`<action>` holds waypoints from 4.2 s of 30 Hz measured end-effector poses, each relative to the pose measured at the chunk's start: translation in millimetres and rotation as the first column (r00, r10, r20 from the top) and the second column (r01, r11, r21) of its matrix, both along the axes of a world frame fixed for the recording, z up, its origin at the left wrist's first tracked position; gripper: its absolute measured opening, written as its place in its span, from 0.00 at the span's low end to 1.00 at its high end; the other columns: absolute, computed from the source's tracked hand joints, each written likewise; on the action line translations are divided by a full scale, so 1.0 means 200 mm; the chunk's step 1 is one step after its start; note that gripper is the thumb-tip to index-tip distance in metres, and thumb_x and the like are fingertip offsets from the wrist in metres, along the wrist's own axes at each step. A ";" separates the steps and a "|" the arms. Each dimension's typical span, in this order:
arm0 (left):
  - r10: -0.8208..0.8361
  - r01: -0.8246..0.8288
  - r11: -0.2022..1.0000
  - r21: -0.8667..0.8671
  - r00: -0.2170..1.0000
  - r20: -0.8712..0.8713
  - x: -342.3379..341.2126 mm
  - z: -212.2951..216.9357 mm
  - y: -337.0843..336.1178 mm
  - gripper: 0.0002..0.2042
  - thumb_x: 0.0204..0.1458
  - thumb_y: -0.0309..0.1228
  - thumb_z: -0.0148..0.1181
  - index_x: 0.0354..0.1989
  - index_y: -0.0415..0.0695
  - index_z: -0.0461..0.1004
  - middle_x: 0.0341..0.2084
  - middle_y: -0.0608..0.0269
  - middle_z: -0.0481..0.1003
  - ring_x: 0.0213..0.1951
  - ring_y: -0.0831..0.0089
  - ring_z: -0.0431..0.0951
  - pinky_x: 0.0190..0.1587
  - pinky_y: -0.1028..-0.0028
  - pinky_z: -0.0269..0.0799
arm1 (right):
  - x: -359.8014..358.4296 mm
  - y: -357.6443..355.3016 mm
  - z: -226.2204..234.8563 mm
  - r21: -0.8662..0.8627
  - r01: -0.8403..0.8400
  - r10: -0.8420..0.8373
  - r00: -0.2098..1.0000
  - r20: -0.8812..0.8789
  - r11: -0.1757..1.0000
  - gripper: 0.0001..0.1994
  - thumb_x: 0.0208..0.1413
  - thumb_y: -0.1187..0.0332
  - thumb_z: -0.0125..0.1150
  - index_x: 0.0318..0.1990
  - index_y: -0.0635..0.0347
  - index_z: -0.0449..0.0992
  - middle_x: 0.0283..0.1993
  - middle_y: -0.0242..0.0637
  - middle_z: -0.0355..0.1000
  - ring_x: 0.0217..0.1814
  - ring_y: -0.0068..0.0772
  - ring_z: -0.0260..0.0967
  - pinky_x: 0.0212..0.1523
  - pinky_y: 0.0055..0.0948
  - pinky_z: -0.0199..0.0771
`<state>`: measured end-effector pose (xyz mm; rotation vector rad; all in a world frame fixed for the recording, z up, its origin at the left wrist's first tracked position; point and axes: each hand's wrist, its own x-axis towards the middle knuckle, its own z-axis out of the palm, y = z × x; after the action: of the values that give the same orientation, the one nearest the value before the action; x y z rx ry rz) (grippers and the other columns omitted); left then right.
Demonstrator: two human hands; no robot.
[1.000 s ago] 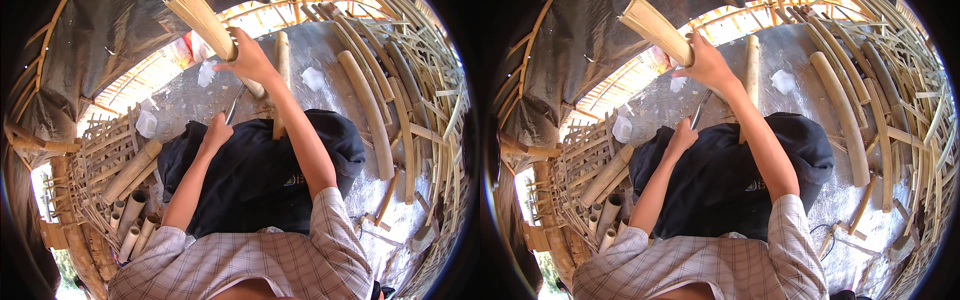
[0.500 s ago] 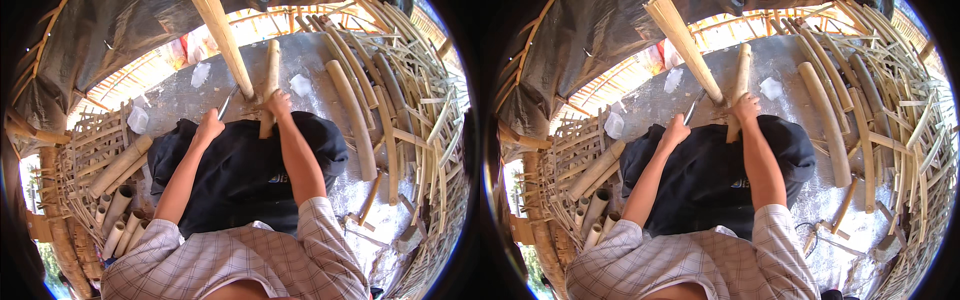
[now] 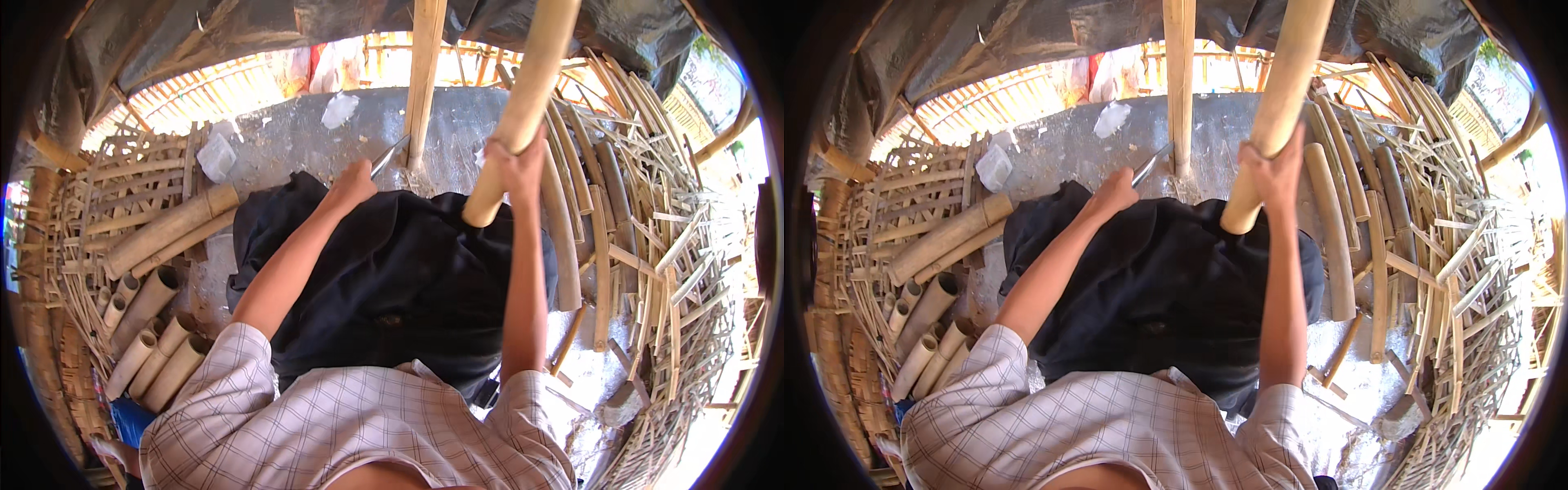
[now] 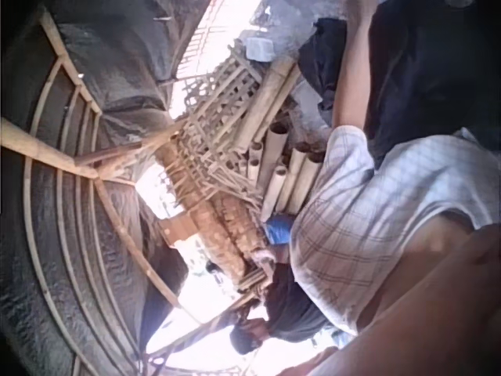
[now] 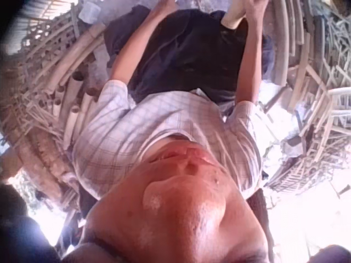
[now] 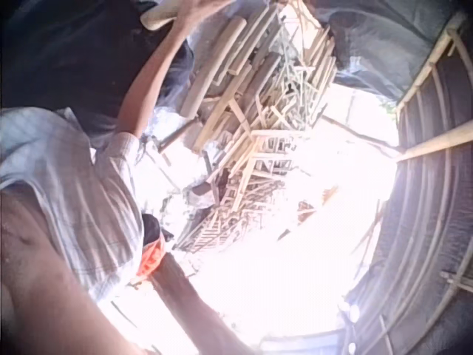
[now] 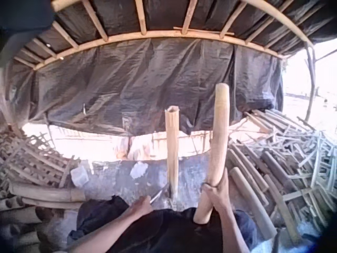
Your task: The person uses a knife to shave and shape bamboo stalks while sitting among piles of bamboo materials.
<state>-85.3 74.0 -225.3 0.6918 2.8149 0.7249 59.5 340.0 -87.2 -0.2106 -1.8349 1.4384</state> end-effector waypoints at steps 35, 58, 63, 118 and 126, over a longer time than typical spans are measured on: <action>0.028 0.040 0.976 -0.215 0.952 0.305 0.02 -0.17 -0.13 0.17 0.46 0.27 0.62 0.46 0.34 0.79 0.44 0.33 0.79 0.50 0.40 0.80 0.51 0.50 0.78 | -0.84 0.33 -0.43 0.613 0.115 -0.536 0.628 0.565 0.782 0.28 0.47 0.68 0.69 0.56 0.58 0.65 0.48 0.57 0.78 0.51 0.62 0.77 0.49 0.54 0.79; -0.024 0.021 1.000 0.013 0.838 0.545 -0.15 -0.24 -0.13 0.20 0.47 0.35 0.62 0.46 0.34 0.76 0.30 0.46 0.81 0.31 0.59 0.83 0.39 0.60 0.78 | -0.52 0.52 -0.81 0.352 0.137 -0.371 0.503 0.781 0.926 0.30 0.38 0.60 0.76 0.48 0.69 0.74 0.48 0.58 0.79 0.53 0.57 0.78 0.53 0.46 0.78; -0.145 -0.300 0.791 0.534 0.755 0.639 -0.13 -0.11 -0.25 0.09 0.55 0.24 0.62 0.34 0.41 0.65 0.11 0.69 0.64 0.09 0.79 0.62 0.11 0.73 0.59 | -0.53 0.17 -0.57 0.540 -0.021 -0.319 0.786 0.529 0.842 0.28 0.42 0.66 0.74 0.47 0.65 0.65 0.37 0.63 0.77 0.44 0.68 0.77 0.44 0.55 0.78; -0.515 -0.641 0.241 0.729 0.552 0.656 0.01 0.09 -0.40 0.16 0.58 0.29 0.56 0.19 0.53 0.59 0.12 0.76 0.58 0.15 0.81 0.60 0.23 0.75 0.59 | 1.36 -0.13 -1.06 0.242 0.472 -0.522 0.661 0.539 0.848 0.26 0.56 0.50 0.66 0.39 0.69 0.66 0.38 0.66 0.72 0.41 0.70 0.68 0.42 0.56 0.64; -0.324 -0.463 0.482 0.743 0.694 0.643 0.00 -0.05 -0.66 0.11 0.56 0.31 0.60 0.24 0.49 0.65 0.14 0.73 0.64 0.14 0.81 0.61 0.21 0.76 0.59 | 1.29 -0.01 -0.93 0.214 0.347 -0.372 0.495 0.785 0.913 0.31 0.50 0.54 0.73 0.57 0.64 0.73 0.53 0.63 0.76 0.59 0.62 0.73 0.56 0.49 0.70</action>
<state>-85.7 -58.6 -234.9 0.2118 1.5419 2.0080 317.5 337.9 -274.1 -1.3845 -2.3101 1.0492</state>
